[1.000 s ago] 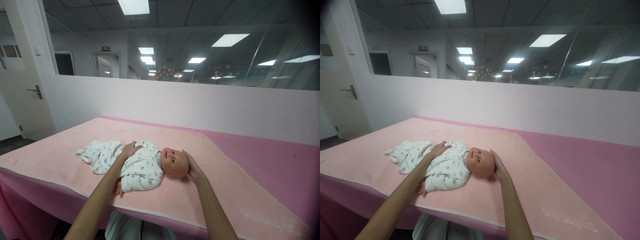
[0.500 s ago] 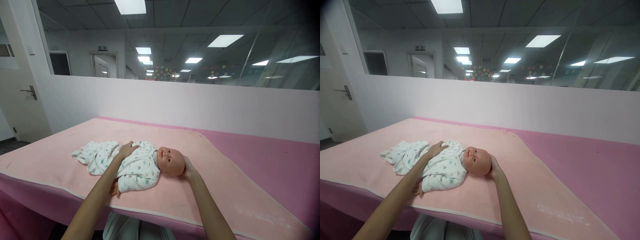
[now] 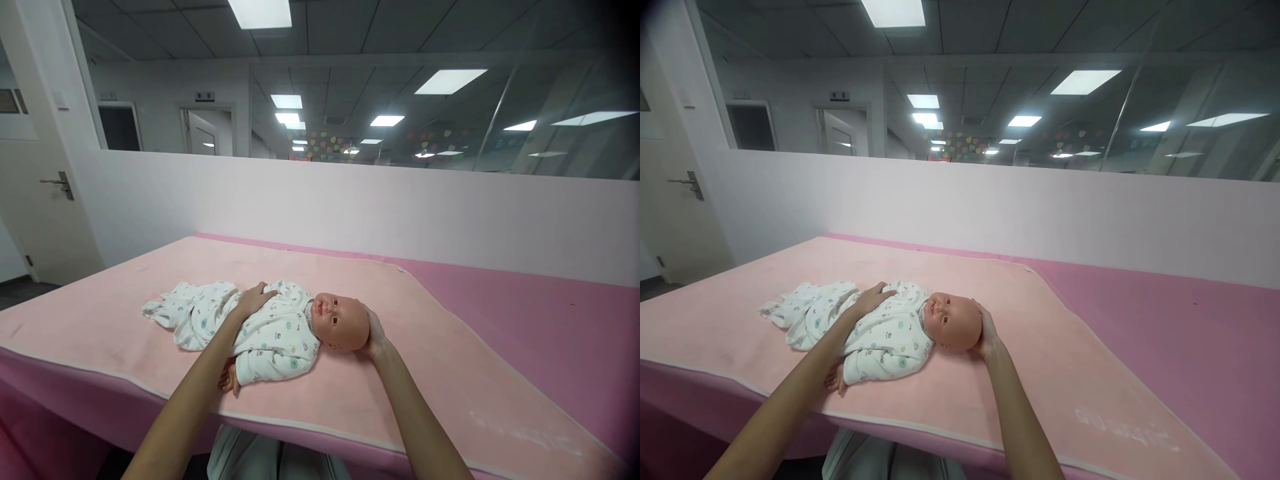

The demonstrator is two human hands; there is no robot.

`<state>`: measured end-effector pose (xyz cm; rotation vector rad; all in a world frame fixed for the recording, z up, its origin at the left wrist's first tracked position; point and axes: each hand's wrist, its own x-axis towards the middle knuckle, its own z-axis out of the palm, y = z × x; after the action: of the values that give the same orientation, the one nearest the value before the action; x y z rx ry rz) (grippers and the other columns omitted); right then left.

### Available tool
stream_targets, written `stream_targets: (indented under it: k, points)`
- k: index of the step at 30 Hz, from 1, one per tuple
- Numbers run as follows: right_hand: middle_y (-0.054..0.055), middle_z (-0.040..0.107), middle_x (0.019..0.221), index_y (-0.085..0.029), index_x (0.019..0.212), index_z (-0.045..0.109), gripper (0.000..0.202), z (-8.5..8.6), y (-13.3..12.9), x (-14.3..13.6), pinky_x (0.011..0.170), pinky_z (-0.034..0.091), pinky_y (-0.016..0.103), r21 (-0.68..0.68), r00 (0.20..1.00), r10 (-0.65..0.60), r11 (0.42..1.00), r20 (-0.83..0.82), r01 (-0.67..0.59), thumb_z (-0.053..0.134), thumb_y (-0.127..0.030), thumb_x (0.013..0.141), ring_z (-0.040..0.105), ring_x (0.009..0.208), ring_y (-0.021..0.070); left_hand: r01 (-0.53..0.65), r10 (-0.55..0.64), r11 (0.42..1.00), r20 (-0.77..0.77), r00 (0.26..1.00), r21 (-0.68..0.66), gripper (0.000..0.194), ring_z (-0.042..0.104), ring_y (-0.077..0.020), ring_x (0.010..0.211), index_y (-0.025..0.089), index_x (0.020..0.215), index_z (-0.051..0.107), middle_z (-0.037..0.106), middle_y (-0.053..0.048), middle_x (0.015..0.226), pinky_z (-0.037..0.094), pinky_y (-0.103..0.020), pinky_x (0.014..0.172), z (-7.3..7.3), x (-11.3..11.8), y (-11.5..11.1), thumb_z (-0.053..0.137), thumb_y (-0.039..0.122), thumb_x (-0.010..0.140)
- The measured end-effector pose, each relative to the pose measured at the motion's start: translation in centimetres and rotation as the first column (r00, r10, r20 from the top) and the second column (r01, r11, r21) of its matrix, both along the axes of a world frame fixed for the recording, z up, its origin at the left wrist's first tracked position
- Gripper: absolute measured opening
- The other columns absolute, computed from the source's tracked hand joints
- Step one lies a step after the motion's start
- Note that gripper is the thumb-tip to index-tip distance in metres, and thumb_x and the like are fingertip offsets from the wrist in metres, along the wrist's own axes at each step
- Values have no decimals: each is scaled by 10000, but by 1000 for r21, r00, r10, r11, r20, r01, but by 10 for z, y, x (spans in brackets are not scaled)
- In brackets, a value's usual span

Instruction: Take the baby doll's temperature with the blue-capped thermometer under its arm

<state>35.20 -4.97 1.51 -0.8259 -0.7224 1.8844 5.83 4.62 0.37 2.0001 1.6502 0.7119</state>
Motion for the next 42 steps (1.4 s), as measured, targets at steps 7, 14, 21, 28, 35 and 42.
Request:
stream_targets:
  k: [7,14,21,28,35,42]
  points:
    - [151,523,1219,-136,1193,489,635,13,-11,-11,855,425,493,-12,1000,-11,1000,-13,11,396,-597,766,530,1063,323,0,0,1000,11,1000,5,510,560,-300,968,243,988,506,635,-67,1023,408,-343,772,-2,-1,2,367,652,718]
    - [156,559,1176,-142,1149,526,587,25,-12,-19,736,461,508,38,995,22,999,101,-26,364,-568,780,591,939,344,2,-2,1000,8,1000,7,528,556,-290,976,247,1012,501,633,-61,1035,408,-332,774,-2,-1,1,364,663,715]
    - [165,562,1170,-117,1114,547,630,28,-15,-22,673,485,495,38,993,-18,999,116,14,317,-589,765,588,945,358,0,0,1000,-1,1000,3,535,558,-293,961,246,1013,499,635,-64,1011,402,-333,767,-1,-1,0,357,668,716]
    - [168,562,1168,-121,1138,534,618,25,-9,-18,647,495,508,22,991,-16,1000,130,13,349,-563,749,594,937,363,-9,9,1000,-2,1000,-2,539,561,-299,970,240,1008,503,636,-73,1025,407,-334,762,-1,0,1,361,668,712]
    - [180,565,1159,-121,1145,524,624,21,-7,-14,726,477,551,-14,988,16,1000,152,-14,398,-570,730,586,958,366,-11,10,1000,19,1000,19,516,559,-294,968,253,1003,506,632,-58,1034,404,-339,763,-2,0,1,369,655,711]
    - [161,571,1158,-151,1155,506,580,18,-3,-11,757,463,572,-7,990,-22,1000,138,24,406,-544,739,590,957,360,-18,18,1000,23,1000,10,521,558,-301,969,256,1001,502,642,-54,995,403,-346,759,-1,1,0,366,664,707]
